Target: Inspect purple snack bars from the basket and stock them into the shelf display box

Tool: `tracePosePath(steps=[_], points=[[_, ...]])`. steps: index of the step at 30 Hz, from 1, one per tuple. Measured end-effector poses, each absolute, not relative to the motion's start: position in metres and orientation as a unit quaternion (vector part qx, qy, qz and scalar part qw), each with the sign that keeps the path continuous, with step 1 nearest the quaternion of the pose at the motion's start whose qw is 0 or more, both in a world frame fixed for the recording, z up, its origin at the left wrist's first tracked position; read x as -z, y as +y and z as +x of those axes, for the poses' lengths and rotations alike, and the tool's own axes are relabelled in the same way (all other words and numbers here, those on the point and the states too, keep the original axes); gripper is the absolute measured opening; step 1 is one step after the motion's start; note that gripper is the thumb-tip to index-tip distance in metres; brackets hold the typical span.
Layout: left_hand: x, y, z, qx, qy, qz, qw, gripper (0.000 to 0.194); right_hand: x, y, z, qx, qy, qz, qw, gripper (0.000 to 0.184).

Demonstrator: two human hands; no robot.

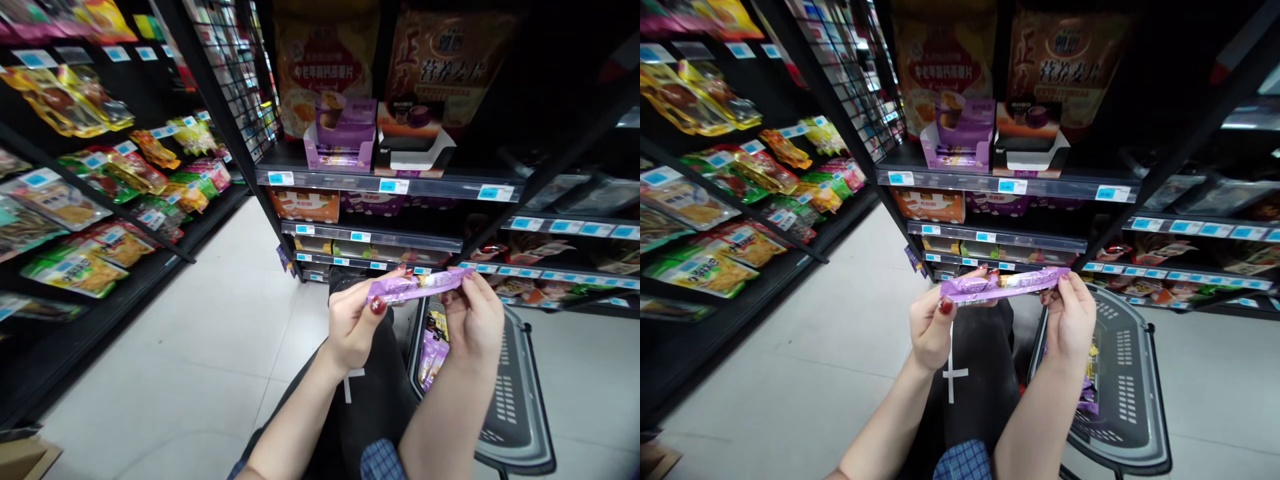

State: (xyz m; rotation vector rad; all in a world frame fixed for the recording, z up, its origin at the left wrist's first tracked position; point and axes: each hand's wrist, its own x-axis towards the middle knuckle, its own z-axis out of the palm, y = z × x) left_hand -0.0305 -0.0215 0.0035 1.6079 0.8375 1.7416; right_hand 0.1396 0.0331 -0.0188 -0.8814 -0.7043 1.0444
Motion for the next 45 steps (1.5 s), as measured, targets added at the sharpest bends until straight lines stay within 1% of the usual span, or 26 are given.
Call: tracePosePath(steps=[7,10,13,17,22,34,45], points=[[-0.003,-0.022,-0.031,-0.653,0.330,0.611,0.302,0.039,0.017,0.033,0.139,-0.477,-0.310,-0.400,0.719,0.014],[0.000,-0.022,-0.031,-0.658,0.323,0.602,0.316,0.038,0.016,0.032,0.139,-0.479,-0.309,-0.399,0.718,0.015],[0.003,-0.020,-0.030,-0.673,0.311,0.561,0.367,0.038,0.016,0.032,0.139,-0.477,-0.320,-0.394,0.717,0.015],[0.005,-0.016,-0.028,-0.688,0.297,0.490,0.445,0.044,0.015,0.031,0.139,-0.474,-0.327,-0.383,0.722,0.015],[0.003,-0.012,-0.030,-0.707,0.284,0.424,0.490,0.041,0.010,0.027,0.138,-0.463,-0.328,-0.375,0.733,0.014],[-0.002,-0.004,-0.040,-0.751,0.287,0.301,0.512,0.035,0.002,0.014,0.134,-0.429,-0.384,-0.347,0.740,0.013],[-0.001,-0.002,-0.040,-0.749,0.298,0.305,0.506,0.038,0.001,0.012,0.135,-0.430,-0.394,-0.353,0.731,0.014]])
